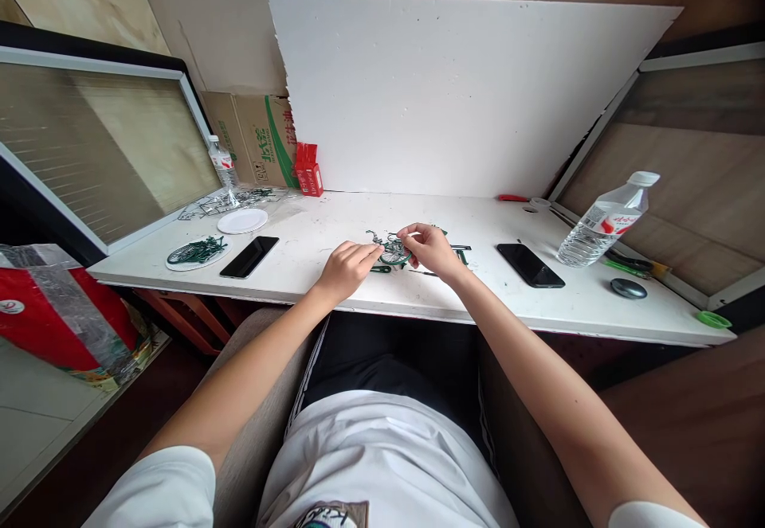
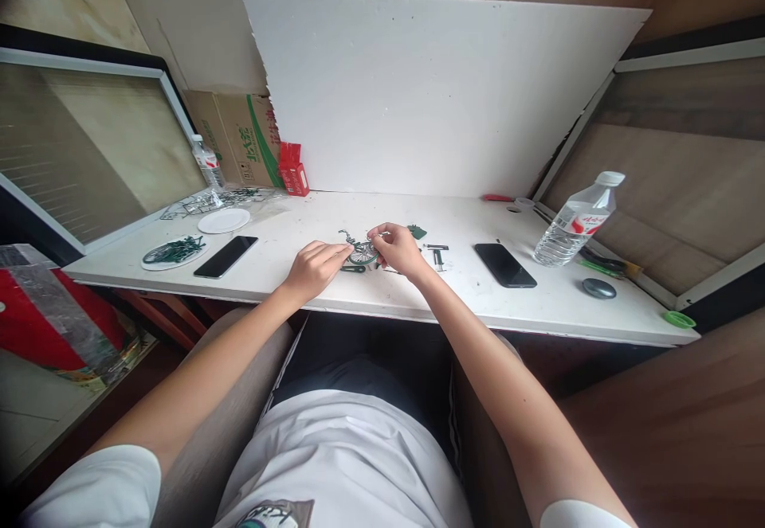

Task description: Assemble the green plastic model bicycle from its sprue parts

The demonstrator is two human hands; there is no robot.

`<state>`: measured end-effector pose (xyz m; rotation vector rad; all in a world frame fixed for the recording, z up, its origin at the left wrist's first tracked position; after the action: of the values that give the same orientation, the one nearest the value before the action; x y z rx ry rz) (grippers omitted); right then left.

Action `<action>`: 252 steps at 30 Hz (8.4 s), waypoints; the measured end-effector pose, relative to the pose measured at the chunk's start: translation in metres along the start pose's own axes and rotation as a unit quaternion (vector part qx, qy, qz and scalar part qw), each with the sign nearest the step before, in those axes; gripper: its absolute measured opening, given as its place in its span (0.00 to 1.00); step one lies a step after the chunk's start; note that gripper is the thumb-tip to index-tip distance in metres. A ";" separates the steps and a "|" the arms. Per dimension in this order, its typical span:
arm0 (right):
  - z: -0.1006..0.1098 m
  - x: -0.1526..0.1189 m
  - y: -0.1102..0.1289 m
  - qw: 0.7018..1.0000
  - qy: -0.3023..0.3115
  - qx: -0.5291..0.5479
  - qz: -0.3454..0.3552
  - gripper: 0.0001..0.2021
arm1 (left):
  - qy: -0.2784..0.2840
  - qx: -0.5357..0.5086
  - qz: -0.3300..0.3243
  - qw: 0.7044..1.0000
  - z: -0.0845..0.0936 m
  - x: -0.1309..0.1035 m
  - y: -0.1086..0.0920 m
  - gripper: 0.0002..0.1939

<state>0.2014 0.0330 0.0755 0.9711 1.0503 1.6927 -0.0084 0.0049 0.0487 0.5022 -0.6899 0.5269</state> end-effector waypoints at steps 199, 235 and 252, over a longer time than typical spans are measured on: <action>-0.018 0.004 -0.019 0.979 0.167 -0.002 0.119 0.24 | 0.137 -0.665 0.365 0.637 -0.025 -0.016 0.028 0.22; 0.037 0.018 -0.077 0.921 -0.094 -0.378 -0.029 0.19 | -0.078 -0.701 0.512 0.490 -0.034 -0.028 0.046 0.19; -0.060 0.032 -0.030 0.885 0.031 -0.452 0.108 0.19 | -0.100 -0.698 0.501 0.502 -0.040 -0.033 0.053 0.20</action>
<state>0.1460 0.0566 0.0327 0.4133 0.0938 2.0858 -0.0435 0.0596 0.0125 -1.5624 -1.3622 0.7710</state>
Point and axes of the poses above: each hand's wrist, its own x-axis towards the middle knuckle, its own z-axis out of the back of the hand, y = z × x, the point moved 4 cm from there along x, towards the middle knuckle, and after that the axes turned 10 degrees about y, right-handed, at the moved point
